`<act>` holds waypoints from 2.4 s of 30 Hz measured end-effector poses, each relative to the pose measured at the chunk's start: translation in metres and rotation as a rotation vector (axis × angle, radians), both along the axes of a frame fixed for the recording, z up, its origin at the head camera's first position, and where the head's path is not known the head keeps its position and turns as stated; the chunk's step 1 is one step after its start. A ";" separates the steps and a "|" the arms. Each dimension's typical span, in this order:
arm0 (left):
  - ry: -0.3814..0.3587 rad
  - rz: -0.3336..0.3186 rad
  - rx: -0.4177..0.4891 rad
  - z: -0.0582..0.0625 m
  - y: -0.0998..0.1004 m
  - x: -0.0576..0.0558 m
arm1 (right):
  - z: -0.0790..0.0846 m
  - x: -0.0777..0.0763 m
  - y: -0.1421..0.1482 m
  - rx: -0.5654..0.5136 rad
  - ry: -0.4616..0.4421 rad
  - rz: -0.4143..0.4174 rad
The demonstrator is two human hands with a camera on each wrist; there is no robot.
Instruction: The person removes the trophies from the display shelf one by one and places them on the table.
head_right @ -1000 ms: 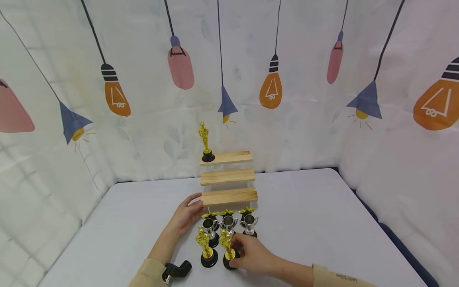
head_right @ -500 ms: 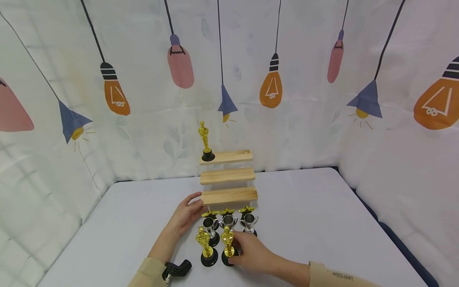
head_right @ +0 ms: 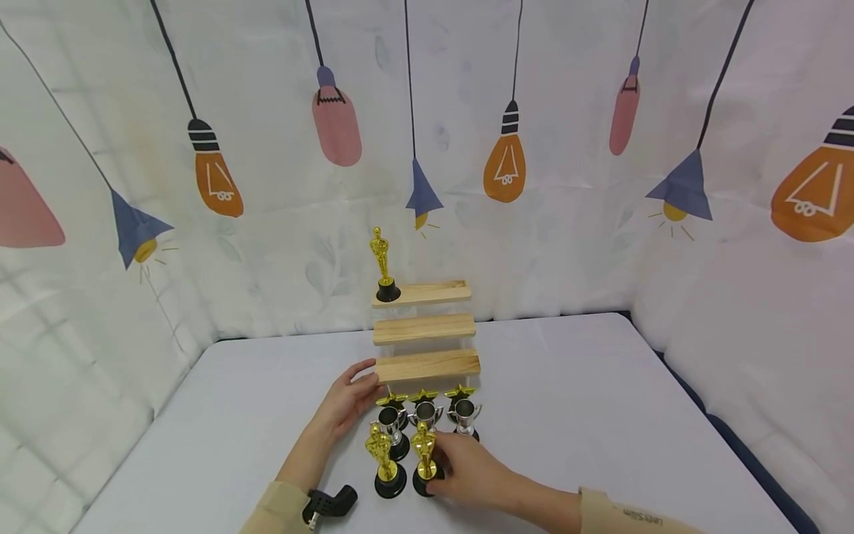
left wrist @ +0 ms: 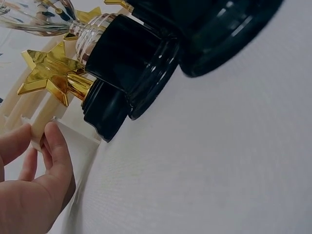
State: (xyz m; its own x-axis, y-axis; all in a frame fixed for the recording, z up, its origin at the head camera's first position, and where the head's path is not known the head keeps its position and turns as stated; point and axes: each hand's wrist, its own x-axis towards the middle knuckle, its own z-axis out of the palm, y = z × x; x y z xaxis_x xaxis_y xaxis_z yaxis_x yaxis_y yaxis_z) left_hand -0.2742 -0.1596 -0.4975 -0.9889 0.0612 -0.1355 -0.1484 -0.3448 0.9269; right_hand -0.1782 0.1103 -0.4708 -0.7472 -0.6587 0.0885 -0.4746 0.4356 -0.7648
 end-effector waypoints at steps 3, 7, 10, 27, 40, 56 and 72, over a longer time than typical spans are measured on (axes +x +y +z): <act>-0.003 0.000 0.005 -0.001 0.000 -0.001 | 0.003 0.000 0.003 0.010 -0.020 0.006; -0.008 0.003 0.005 -0.002 0.000 -0.001 | 0.010 -0.001 0.008 0.049 -0.053 0.012; -0.006 0.001 -0.002 -0.001 0.000 -0.001 | 0.018 -0.002 0.013 0.068 -0.063 0.025; -0.001 0.003 0.001 0.001 0.000 -0.001 | 0.063 -0.008 0.039 -0.074 -0.102 0.072; 0.008 -0.001 0.002 -0.001 -0.001 0.000 | 0.082 -0.016 0.035 -0.227 0.012 0.032; 0.025 -0.015 0.014 -0.002 -0.002 0.000 | 0.089 -0.030 0.027 -0.301 -0.048 -0.050; 0.014 -0.007 -0.001 0.000 -0.002 0.002 | 0.092 -0.039 0.012 -0.325 -0.165 -0.093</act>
